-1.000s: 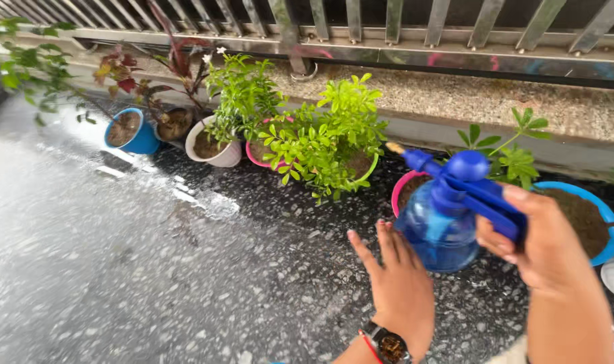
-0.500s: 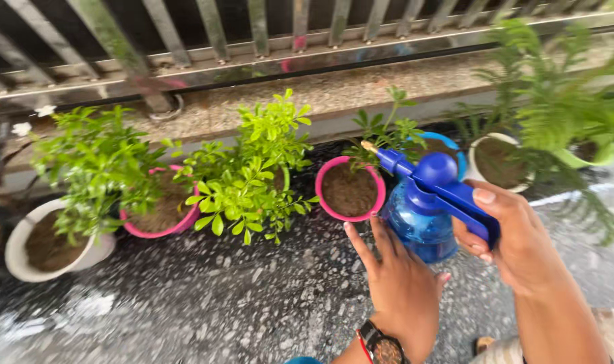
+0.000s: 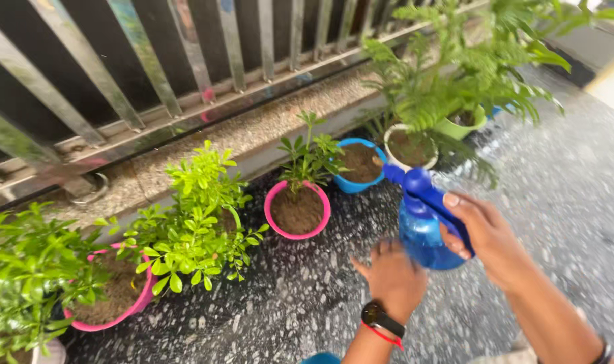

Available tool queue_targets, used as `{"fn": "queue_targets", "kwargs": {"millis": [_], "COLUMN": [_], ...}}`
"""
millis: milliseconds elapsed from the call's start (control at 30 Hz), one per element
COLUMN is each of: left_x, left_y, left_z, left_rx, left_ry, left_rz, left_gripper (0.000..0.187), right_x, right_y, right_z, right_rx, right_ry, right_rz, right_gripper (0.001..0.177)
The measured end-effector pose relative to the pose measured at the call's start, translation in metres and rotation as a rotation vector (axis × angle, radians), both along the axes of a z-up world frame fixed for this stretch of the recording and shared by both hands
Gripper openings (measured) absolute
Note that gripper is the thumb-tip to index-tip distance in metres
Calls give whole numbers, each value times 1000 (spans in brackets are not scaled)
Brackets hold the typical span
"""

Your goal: The person uses a blue manual pressure sprayer to water a row of potted plants arranged along a metal railing. They pump the sprayer to build pressure and then spray water onto the leaves and soil of various plants, moving sequentially along the line.

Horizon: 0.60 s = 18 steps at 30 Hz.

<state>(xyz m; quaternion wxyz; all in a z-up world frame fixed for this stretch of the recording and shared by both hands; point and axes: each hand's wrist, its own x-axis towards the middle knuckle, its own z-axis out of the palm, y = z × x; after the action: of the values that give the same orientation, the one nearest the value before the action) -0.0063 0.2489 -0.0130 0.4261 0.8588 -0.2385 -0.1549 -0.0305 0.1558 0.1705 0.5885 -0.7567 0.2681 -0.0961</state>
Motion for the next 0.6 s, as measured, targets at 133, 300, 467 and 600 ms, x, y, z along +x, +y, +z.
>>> {"fn": "queue_targets", "kwargs": {"millis": [133, 300, 467, 600], "left_x": [26, 42, 44, 42], "left_y": [-16, 30, 54, 58], "left_z": [-109, -86, -39, -35], "left_rx": [-438, -349, -332, -250], "left_ry": [617, 1291, 1178, 1011], "left_rz": [332, 436, 503, 636], "left_gripper": [69, 95, 106, 113], "right_x": [9, 23, 46, 65], "right_y": [-2, -8, -14, -12], "right_z": [-63, -97, -111, -126], "right_rx": [183, 380, 480, 596], "right_ry": [-41, -25, -94, -100], "right_rz": [-21, -94, 5, 30], "right_gripper": [38, 47, 48, 47]}}
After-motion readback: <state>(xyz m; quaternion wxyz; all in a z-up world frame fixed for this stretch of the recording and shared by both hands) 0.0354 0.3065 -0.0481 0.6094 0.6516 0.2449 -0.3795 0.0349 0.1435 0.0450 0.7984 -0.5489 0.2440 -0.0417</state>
